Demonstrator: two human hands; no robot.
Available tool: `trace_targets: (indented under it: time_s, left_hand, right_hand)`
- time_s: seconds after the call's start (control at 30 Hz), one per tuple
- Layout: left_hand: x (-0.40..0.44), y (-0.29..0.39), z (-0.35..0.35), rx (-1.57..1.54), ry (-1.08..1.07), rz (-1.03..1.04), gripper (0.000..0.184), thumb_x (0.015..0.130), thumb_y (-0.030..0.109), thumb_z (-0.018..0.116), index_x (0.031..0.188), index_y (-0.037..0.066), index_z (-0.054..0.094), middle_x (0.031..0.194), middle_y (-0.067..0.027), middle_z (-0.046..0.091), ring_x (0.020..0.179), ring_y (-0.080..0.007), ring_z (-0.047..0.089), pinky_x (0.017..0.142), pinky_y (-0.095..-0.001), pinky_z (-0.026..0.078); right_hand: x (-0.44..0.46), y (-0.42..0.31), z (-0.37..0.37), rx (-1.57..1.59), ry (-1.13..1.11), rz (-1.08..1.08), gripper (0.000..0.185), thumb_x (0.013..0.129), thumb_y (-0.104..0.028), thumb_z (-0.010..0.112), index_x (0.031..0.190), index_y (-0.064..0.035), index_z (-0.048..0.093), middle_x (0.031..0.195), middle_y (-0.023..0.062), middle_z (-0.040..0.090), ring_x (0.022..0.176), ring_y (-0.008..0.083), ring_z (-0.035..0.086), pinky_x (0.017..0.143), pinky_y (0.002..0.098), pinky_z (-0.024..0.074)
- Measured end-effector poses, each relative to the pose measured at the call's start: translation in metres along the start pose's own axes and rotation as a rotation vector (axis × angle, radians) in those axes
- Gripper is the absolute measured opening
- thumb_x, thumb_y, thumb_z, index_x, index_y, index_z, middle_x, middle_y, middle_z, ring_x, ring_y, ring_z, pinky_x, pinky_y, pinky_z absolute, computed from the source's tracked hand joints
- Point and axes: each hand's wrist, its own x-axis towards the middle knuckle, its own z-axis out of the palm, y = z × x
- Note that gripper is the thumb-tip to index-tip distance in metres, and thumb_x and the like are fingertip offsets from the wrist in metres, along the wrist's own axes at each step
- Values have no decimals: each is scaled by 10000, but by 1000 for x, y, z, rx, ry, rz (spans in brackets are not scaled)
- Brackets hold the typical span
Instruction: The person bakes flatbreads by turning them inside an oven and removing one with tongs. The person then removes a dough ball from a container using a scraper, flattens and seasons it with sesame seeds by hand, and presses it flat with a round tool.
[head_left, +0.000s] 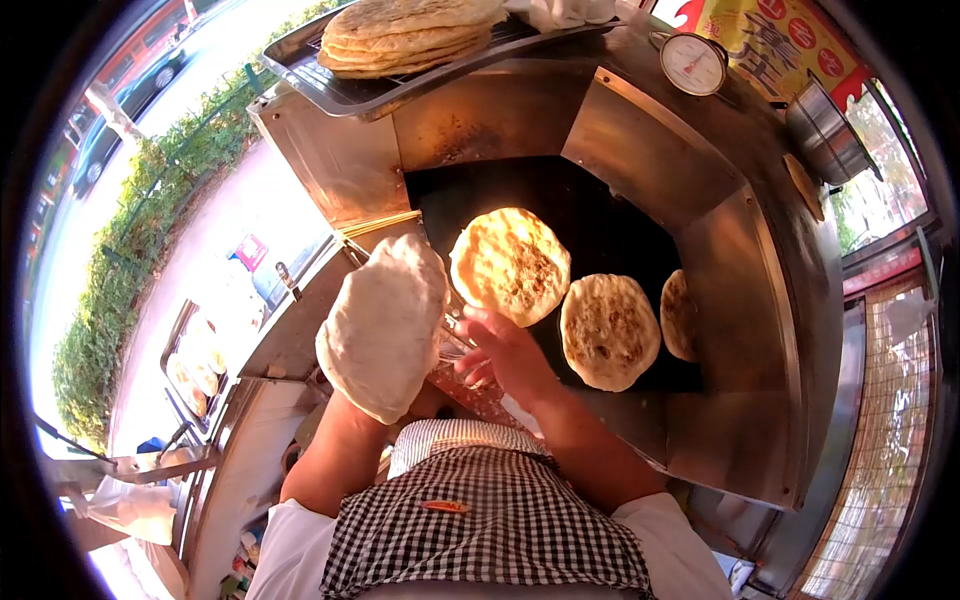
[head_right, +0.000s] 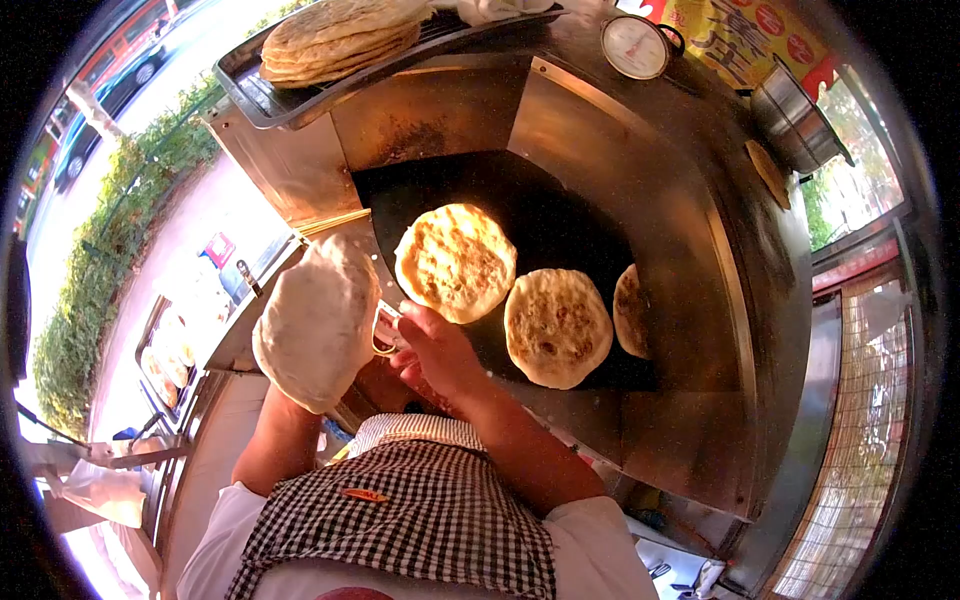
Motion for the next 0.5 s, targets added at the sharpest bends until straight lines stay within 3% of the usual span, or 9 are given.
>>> trace_targets:
  time_s: [0.07,0.17,0.27,0.37,0.47,0.5]
  left_hand:
    - [2,-2,-7,70,-67,-43,512,853,200,719,1356,111,692,1265,-105,702,1137,-320,652,956,-434,535]
    - [12,-7,8,171,-23,-61,473,864,192,706,1332,124,702,1194,-75,716,1076,-313,660,928,-435,540]
    - [-7,-25,17,257,34,-27,461,880,213,706,1337,150,706,1163,-41,724,1051,-296,664,915,-427,547]
    - [-8,-24,19,260,33,-66,470,889,235,705,1353,158,701,1176,-29,723,1068,-289,659,914,-424,549]
    - [-13,-41,27,252,27,-43,464,903,247,696,1358,155,696,1216,-31,722,1117,-288,655,939,-407,550]
    - [-16,-46,30,247,25,-25,461,908,250,692,1359,154,694,1234,-34,721,1139,-287,654,953,-399,550]
  right_hand:
    - [9,-8,-13,-251,68,-229,705,1036,-471,681,1572,-59,482,1245,139,707,906,181,738,789,337,602]
    - [50,-27,-54,-960,382,-647,604,1016,-404,681,1438,15,575,1246,222,721,1055,330,741,908,436,585]
    - [74,-38,-62,-1379,496,-554,451,970,-316,654,1255,34,655,1241,260,709,1136,429,690,989,502,561]
    - [85,-39,-59,-1538,469,-289,503,939,-324,666,1294,33,662,1312,247,694,1199,388,686,1060,495,529]
    - [103,-7,-68,-1619,453,-534,551,928,-334,676,1367,-3,657,1453,202,641,1338,355,620,1184,507,427]
    - [99,-15,-70,-1625,338,-485,555,923,-331,680,1385,-24,656,1485,179,624,1378,341,586,1213,515,385]
